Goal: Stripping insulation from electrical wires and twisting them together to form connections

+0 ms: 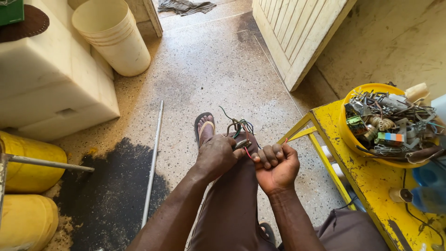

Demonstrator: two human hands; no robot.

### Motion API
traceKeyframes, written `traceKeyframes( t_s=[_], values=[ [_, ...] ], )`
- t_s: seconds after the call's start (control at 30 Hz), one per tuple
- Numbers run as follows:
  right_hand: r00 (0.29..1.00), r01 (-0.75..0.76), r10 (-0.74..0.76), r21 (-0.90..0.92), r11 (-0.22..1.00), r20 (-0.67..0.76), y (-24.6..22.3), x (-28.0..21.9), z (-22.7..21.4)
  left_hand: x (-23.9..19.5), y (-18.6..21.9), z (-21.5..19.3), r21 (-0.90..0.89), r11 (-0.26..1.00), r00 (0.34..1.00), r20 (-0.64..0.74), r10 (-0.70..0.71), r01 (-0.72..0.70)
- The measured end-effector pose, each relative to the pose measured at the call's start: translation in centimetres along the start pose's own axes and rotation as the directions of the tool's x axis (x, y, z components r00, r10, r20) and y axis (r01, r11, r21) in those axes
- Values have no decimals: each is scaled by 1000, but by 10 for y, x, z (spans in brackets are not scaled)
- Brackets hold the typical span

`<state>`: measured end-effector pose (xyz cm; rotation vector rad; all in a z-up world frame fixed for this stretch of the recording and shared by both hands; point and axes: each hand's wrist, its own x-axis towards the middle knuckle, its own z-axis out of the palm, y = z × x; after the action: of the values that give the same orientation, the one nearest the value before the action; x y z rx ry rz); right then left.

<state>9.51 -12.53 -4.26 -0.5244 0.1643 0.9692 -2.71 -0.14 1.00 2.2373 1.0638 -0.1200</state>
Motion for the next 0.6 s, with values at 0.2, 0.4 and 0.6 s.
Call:
traceKeyframes(
  t_s=[0.2, 0.4, 0.6],
  values=[
    [1000, 22, -22, -29, 999, -7, 4, -1, -3, 3, -1, 20, 129, 991, 994, -105, 33, -20],
    [999, 1, -4, -76, 997, -50, 12, -1, -7, 6, -10, 26, 288, 954, 942, -288, 173, -88],
    [1000, 12, -14, -119, 993, -14, 17, -3, 6, 24, -28, 33, 365, 930, 928, -330, 174, -45]
  ],
)
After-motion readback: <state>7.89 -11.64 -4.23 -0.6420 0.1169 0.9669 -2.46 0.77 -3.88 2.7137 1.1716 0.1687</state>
